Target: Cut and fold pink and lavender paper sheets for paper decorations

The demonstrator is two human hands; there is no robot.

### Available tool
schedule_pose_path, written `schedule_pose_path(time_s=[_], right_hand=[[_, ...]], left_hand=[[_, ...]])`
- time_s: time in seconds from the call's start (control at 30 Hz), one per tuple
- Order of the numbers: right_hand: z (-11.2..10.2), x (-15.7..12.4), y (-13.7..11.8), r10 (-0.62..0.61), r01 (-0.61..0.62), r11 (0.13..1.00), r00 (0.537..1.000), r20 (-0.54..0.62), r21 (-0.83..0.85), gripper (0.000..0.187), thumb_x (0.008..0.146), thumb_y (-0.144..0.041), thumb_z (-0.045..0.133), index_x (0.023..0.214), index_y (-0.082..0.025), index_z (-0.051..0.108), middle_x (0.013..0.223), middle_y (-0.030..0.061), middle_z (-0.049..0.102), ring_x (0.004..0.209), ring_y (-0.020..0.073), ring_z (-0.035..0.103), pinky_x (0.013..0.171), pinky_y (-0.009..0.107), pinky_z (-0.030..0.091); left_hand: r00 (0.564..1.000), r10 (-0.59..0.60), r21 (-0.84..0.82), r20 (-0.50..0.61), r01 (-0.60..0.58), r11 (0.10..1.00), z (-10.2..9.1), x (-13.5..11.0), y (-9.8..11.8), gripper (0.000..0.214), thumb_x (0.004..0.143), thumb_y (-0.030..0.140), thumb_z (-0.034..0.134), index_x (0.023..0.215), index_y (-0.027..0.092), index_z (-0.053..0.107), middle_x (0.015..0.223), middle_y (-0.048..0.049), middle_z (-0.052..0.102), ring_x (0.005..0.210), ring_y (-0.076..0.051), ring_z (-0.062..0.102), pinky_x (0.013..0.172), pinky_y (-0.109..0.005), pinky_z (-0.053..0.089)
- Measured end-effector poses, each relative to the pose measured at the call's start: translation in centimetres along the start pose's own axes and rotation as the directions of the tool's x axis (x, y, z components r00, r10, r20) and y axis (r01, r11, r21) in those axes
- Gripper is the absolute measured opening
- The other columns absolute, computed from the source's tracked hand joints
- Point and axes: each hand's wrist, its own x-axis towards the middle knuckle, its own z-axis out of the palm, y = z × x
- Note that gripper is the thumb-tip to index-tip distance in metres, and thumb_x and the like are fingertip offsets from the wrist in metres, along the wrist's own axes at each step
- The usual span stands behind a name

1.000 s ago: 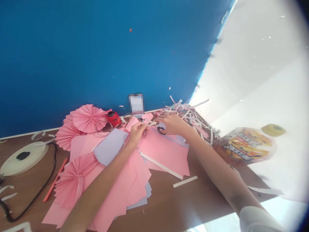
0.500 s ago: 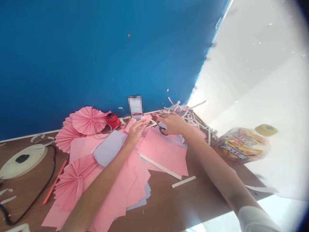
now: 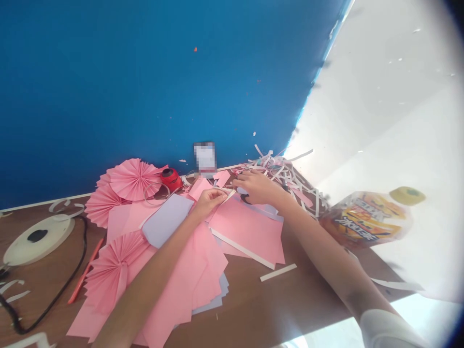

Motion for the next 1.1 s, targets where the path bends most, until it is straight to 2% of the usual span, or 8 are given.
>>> schedule_pose_path(time_s=[0.17,0.33,0.47,0.53,0.6,0.7,0.87,1.1], right_hand=[[-0.1,0.0,0.1,-0.004,0.003,0.999,1.000,0.009,0.039,0.039,0.073,-0.018,0.058,0.112,-0.018,0.057,0.106,0.0122,0.062,0.102,0.0277,0.052,0.082,0.034,0.030],[0.1,-0.1,0.7,0.059,-0.075,0.985,0.993,0.101,0.157,0.039,0.070,-0.025,0.062,0.108,-0.020,0.056,0.096,0.0083,0.064,0.084,0.0228,0.056,0.066,0.028,0.030],[0.8,0.0,1.3,0.104,-0.151,0.946,0.980,0.170,0.288,0.038,0.074,-0.036,0.062,0.109,-0.022,0.055,0.090,0.0052,0.065,0.073,0.0192,0.056,0.058,0.025,0.027],[1.2,0.1,1.4,0.118,-0.170,0.926,0.978,0.170,0.336,0.036,0.074,-0.035,0.060,0.107,-0.022,0.055,0.089,0.0036,0.065,0.071,0.0176,0.055,0.057,0.024,0.027],[1.6,0.2,1.5,0.135,-0.191,0.908,0.976,0.169,0.374,0.034,0.073,-0.032,0.059,0.106,-0.022,0.056,0.086,0.0021,0.064,0.069,0.0163,0.054,0.057,0.024,0.028],[2.2,0.4,1.4,0.169,-0.222,0.857,0.974,0.153,0.465,0.034,0.070,-0.025,0.055,0.104,-0.021,0.055,0.081,0.0005,0.062,0.065,0.0146,0.051,0.057,0.024,0.029],[4.2,1.1,0.9,0.225,-0.260,0.747,0.965,0.134,0.612,0.030,0.061,-0.018,0.051,0.091,-0.019,0.053,0.076,-0.0015,0.054,0.065,0.0133,0.046,0.057,0.023,0.030],[5.9,1.5,0.2,0.285,-0.260,0.602,0.953,0.101,0.755,0.031,0.057,-0.014,0.045,0.087,-0.018,0.052,0.073,-0.0026,0.050,0.065,0.0123,0.043,0.057,0.023,0.032]], left_hand=[[0.997,-0.061,-0.043,0.040,0.063,0.997,0.1,0.1,-0.7,0.027,0.079,0.043,0.062,0.085,0.016,0.065,0.073,-0.0019,0.062,0.065,-0.013,0.055,0.063,-0.025,0.043],[0.970,0.097,0.057,-0.222,-0.087,0.995,-0.7,0.6,-1.4,0.034,0.090,0.039,0.044,0.062,0.019,0.046,0.058,0.0022,0.046,0.052,-0.010,0.043,0.054,-0.023,0.037],[0.900,0.243,0.226,-0.361,-0.169,0.959,-1.2,0.9,-1.6,0.018,0.080,0.035,0.061,0.091,0.020,0.059,0.088,-0.0022,0.061,0.069,-0.011,0.053,0.066,-0.024,0.042],[0.886,0.284,0.294,-0.367,-0.179,0.939,-1.1,0.7,-1.4,0.025,0.077,0.033,0.066,0.099,0.021,0.060,0.096,-0.0031,0.062,0.074,-0.012,0.055,0.068,-0.024,0.042],[0.902,0.269,0.346,-0.337,-0.146,0.927,-0.8,0.4,-1.1,0.017,0.080,0.036,0.062,0.085,0.020,0.062,0.080,-0.0012,0.061,0.067,-0.012,0.052,0.063,-0.023,0.040],[0.925,0.211,0.351,-0.315,-0.093,0.932,-0.4,-0.2,-0.7,0.029,0.087,0.042,0.052,0.070,0.019,0.058,0.064,0.0006,0.054,0.058,-0.012,0.047,0.058,-0.024,0.037],[0.903,0.241,0.353,-0.355,-0.109,0.929,-0.3,-0.3,-0.5,0.019,0.090,0.035,0.048,0.091,0.021,0.060,0.088,-0.0032,0.063,0.072,-0.014,0.055,0.070,-0.026,0.042],[0.908,0.236,0.338,-0.346,-0.114,0.934,0.0,-0.4,-0.4,0.017,0.089,0.032,0.049,0.089,0.021,0.062,0.087,-0.0034,0.064,0.073,-0.015,0.057,0.069,-0.026,0.043]])
